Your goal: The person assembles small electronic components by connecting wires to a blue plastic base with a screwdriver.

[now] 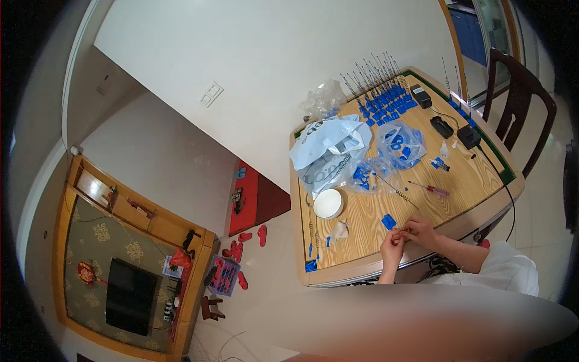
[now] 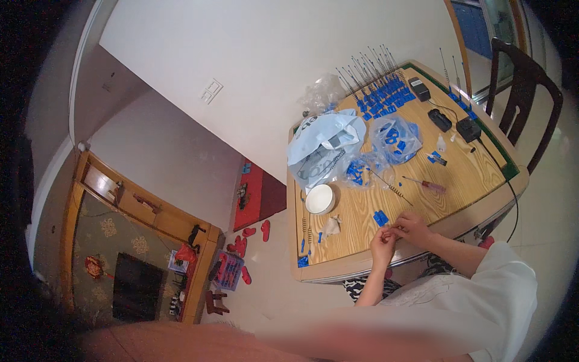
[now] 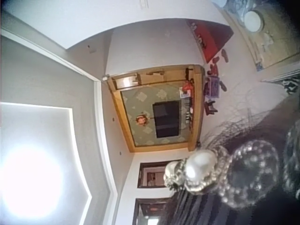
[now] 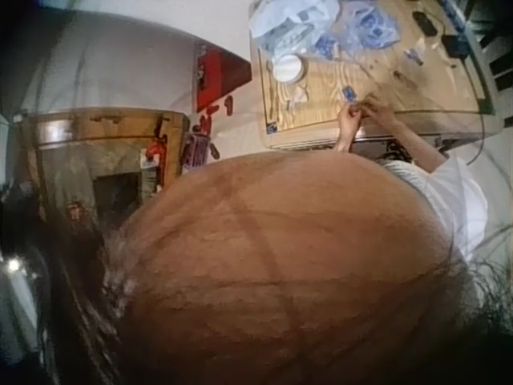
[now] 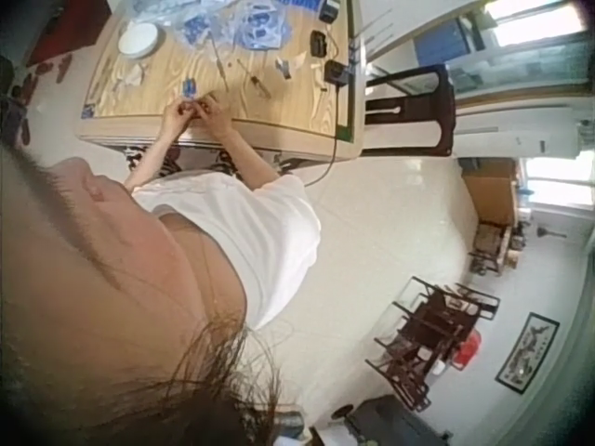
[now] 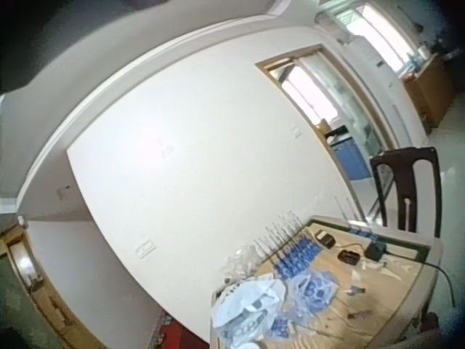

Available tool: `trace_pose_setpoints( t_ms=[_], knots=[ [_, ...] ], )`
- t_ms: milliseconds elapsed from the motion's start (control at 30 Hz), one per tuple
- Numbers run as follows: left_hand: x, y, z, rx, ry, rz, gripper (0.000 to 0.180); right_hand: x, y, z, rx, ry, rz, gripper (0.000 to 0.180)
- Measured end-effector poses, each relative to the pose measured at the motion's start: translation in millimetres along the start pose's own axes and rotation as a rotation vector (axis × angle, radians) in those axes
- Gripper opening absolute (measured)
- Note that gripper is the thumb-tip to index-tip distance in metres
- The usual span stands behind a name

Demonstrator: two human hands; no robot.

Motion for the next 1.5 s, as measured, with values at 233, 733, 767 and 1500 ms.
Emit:
trace_pose_setpoints(
  t_ms=[233,733,767,1500],
  knots=[
    [-11,-7,18,0.153,-0.077,0.195,0.016,1,1,3,-0.030,-0.022,-0.030,0.017],
    [-16,-8,32,0.274,-0.187,0.294,0.010,1,0,4,-0.008,-0.065,-0.069,0.015],
    [-15,-8,32,0.274,-0.187,0.294,0.010,2,0,4,-0.003,-0.075,-0.078,0.014],
    [-15,-11,29,0.261,-0.136,0.291,0.013,-4,3,1,0.057,-0.067,-0.074,0.012]
  ],
)
Point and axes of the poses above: each hand's wrist, its own x-axis towards the middle knuckle, its own y-axis out of the back of the hand, z = x × y, the point moved 3 cm from there along x, towards the middle knuckle, and after that the axes turned 7 degrees about x, right-handed, at the moved point
